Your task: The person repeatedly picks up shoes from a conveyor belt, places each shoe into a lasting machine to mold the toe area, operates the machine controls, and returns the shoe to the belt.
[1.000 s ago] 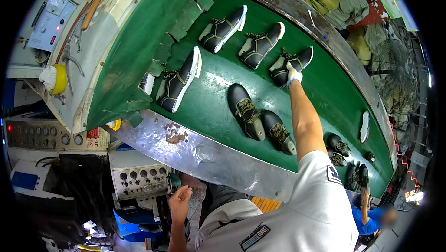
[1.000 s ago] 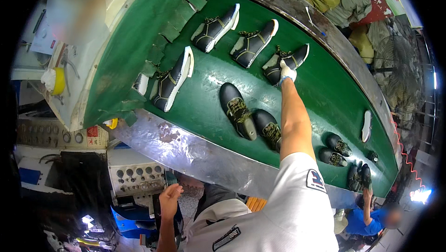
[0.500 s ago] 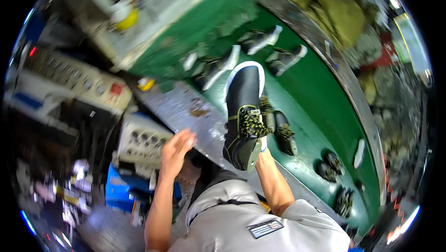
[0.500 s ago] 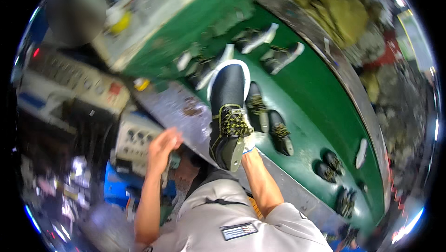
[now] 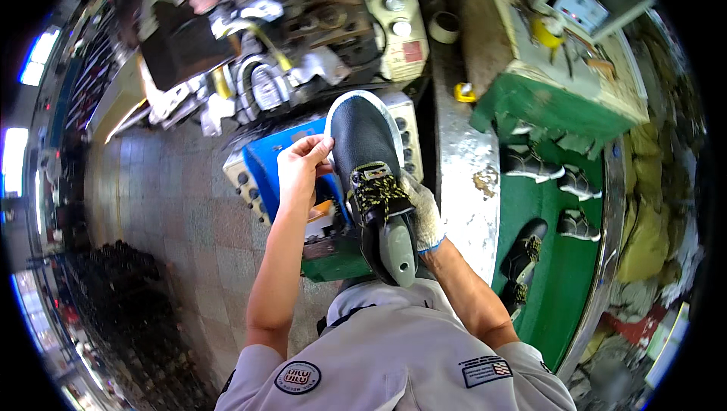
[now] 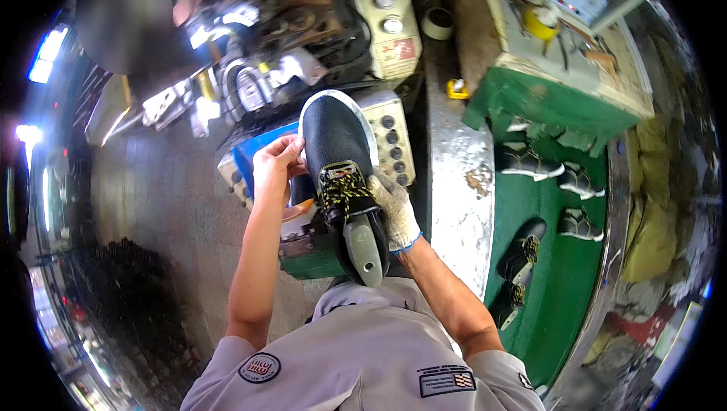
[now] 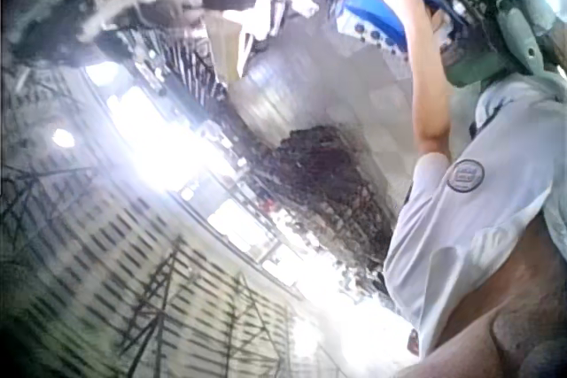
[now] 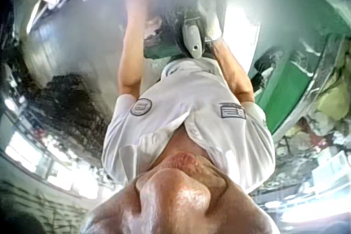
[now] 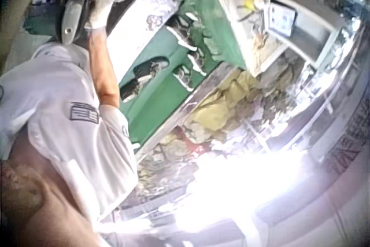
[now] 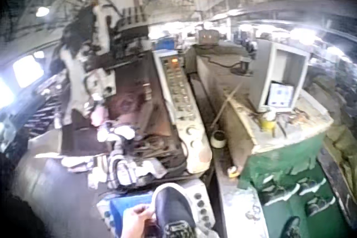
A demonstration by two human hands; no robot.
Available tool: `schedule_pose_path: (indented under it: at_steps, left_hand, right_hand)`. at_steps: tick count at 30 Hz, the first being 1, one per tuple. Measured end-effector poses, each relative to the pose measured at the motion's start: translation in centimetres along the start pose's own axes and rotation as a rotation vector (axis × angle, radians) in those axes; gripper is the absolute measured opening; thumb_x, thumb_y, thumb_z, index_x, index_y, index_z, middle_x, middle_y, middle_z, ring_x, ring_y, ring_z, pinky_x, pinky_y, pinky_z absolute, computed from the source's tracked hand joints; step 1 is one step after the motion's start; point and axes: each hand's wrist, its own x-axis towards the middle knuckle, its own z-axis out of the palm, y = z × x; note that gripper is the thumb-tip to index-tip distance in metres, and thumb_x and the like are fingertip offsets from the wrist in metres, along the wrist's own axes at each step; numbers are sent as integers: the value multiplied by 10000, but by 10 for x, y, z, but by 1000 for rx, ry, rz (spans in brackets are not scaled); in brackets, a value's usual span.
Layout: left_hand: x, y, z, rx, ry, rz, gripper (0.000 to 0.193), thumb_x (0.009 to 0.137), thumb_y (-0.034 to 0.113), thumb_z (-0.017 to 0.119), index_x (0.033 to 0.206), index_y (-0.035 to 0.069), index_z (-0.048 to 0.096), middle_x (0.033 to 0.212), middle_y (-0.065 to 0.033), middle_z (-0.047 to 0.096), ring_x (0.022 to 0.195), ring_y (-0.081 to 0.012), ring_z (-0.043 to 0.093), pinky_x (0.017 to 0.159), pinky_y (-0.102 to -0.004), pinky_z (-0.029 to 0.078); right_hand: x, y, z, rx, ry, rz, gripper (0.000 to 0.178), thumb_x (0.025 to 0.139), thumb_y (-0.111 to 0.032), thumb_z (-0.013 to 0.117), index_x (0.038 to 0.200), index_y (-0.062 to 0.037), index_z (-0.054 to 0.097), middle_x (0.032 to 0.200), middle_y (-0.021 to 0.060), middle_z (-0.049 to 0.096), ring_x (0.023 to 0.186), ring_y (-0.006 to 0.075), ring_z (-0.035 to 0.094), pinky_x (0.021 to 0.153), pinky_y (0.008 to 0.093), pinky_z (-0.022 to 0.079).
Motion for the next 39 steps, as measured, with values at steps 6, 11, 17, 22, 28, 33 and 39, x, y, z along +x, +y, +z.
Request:
schedule_pose_path:
  at_steps: [6, 11, 17, 22, 28, 33, 39]
  left_hand:
    - [5, 1, -85, -271, 178, 101, 439, 840, -48, 727, 1264, -51, 613, 1123, -134, 711, 964, -196, 706, 837, -305, 582]
    - [19, 12, -112, -386, 188, 280, 607, 802, -114, 674, 1384, -84, 504, 1313, -221, 624, 1136, -261, 660, 955, -319, 553]
    - [35, 22, -113, -459, 149, 361, 632, 826, -86, 627, 1430, -103, 437, 1371, -244, 586, 1181, -277, 646, 986, -313, 531]
    - [25, 7, -105, -537, 51, -42, 425, 1048, 298, 515, 1357, 12, 569, 1257, -112, 674, 1072, -190, 667, 934, -335, 535]
    - [24, 3, -108, -547, -120, -87, 558, 1076, 495, 374, 1347, 54, 581, 1220, -113, 683, 1085, -221, 659, 965, -380, 522]
    - [27, 1, -126, -676, -174, -187, 535, 1085, 466, 366, 1335, 43, 578, 1194, -125, 686, 1039, -235, 684, 926, -393, 565]
    - [36, -16, -137, -575, -98, -226, 691, 981, 605, 406, 1281, 7, 579, 1048, -237, 682, 823, -397, 720, 654, -554, 630]
  right_hand:
    - [59, 37, 71, -17, -67, 117, 519, 1002, -244, 633, 1416, 27, 478, 1177, 76, 649, 985, 137, 640, 863, 300, 544]
    - [103, 59, 111, -15, -35, 99, 559, 1001, -235, 650, 1434, 59, 454, 1170, 52, 644, 982, 108, 620, 861, 279, 530]
    - [141, 62, 145, 112, -90, -13, 365, 984, -212, 681, 1281, -20, 590, 1090, 28, 668, 946, 108, 626, 836, 280, 531]
    - [168, 89, 133, -30, -6, -91, 522, 979, -336, 681, 1340, 25, 574, 1184, 69, 655, 1019, 131, 607, 902, 283, 498]
    - [165, 78, 144, -287, 9, -172, 480, 989, -350, 663, 1275, 34, 627, 1103, 68, 684, 981, 121, 599, 888, 277, 492]
    - [158, 62, 142, -786, 97, -361, 609, 985, -344, 655, 1457, -22, 446, 1034, 87, 712, 800, 170, 658, 703, 370, 532]
    - [167, 33, 157, -1425, 9, -625, 621, 1010, -451, 507, 1537, -155, 364, 964, 236, 705, 824, 425, 688, 756, 509, 530]
